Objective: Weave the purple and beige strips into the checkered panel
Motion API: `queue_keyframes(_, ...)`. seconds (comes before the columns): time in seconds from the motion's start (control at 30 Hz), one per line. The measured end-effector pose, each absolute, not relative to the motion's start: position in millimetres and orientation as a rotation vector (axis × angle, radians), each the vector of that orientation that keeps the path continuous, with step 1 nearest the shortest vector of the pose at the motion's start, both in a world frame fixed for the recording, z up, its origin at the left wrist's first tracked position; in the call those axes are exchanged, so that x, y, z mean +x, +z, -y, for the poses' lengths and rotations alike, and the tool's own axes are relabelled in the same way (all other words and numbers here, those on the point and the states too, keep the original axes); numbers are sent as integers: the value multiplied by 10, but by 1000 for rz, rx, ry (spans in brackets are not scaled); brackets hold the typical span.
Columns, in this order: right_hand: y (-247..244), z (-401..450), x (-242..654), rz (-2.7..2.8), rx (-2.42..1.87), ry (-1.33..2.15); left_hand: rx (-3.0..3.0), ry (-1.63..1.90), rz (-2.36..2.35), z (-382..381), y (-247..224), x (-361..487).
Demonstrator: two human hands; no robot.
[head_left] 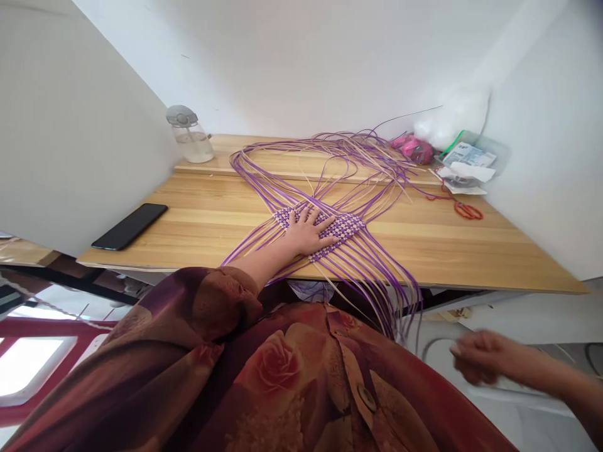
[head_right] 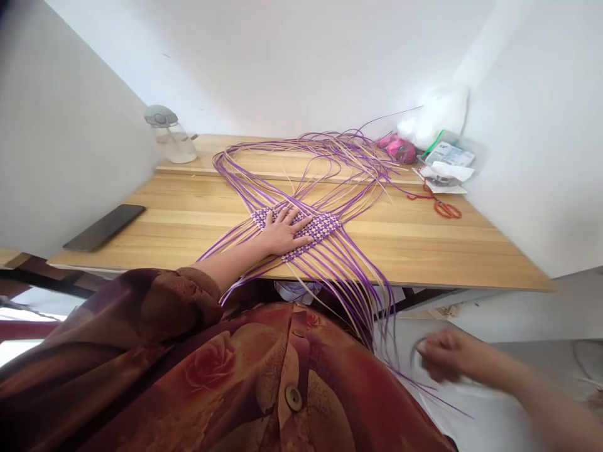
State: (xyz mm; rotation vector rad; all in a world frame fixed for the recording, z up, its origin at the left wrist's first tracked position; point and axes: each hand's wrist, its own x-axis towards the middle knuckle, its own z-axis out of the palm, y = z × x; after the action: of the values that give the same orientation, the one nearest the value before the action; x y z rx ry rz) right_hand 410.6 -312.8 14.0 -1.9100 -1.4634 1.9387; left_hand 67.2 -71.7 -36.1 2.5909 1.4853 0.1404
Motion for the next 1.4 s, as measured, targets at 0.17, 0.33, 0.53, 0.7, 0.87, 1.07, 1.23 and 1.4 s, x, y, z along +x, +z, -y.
queue_keyframes(0.17,492,2044,3042,2034,-1397,975,2596,184,-1537,777,-386,699)
queue_keyframes(0.33,170,894,2324,2234,-1741,173,2602,189,-1586,833,-413,715)
queue_keyframes(0.53,-428,480,2397,2407,-1882,232,2561,215,-1670,920,-470,715)
queue_keyframes(0.7,-448,596,2408,2441,-1891,118,2484,342,-1830,1027,-521,661)
queue_keyframes(0.87,-463,609,2400,2457,-1863,62,2545,288,-1696,1005,-494,468)
queue_keyframes(1.07,-457,609,2421,2455,-1856,100,2670,216,-1467,929,-449,203)
queue_keyframes(1.23,-312,581,2349,2410,-1961,163,2677,193,-1523,956,-429,224)
queue_keyframes(1.4,-209,665,2103,2266,-2021,142,2643,165,-1556,944,-387,252)
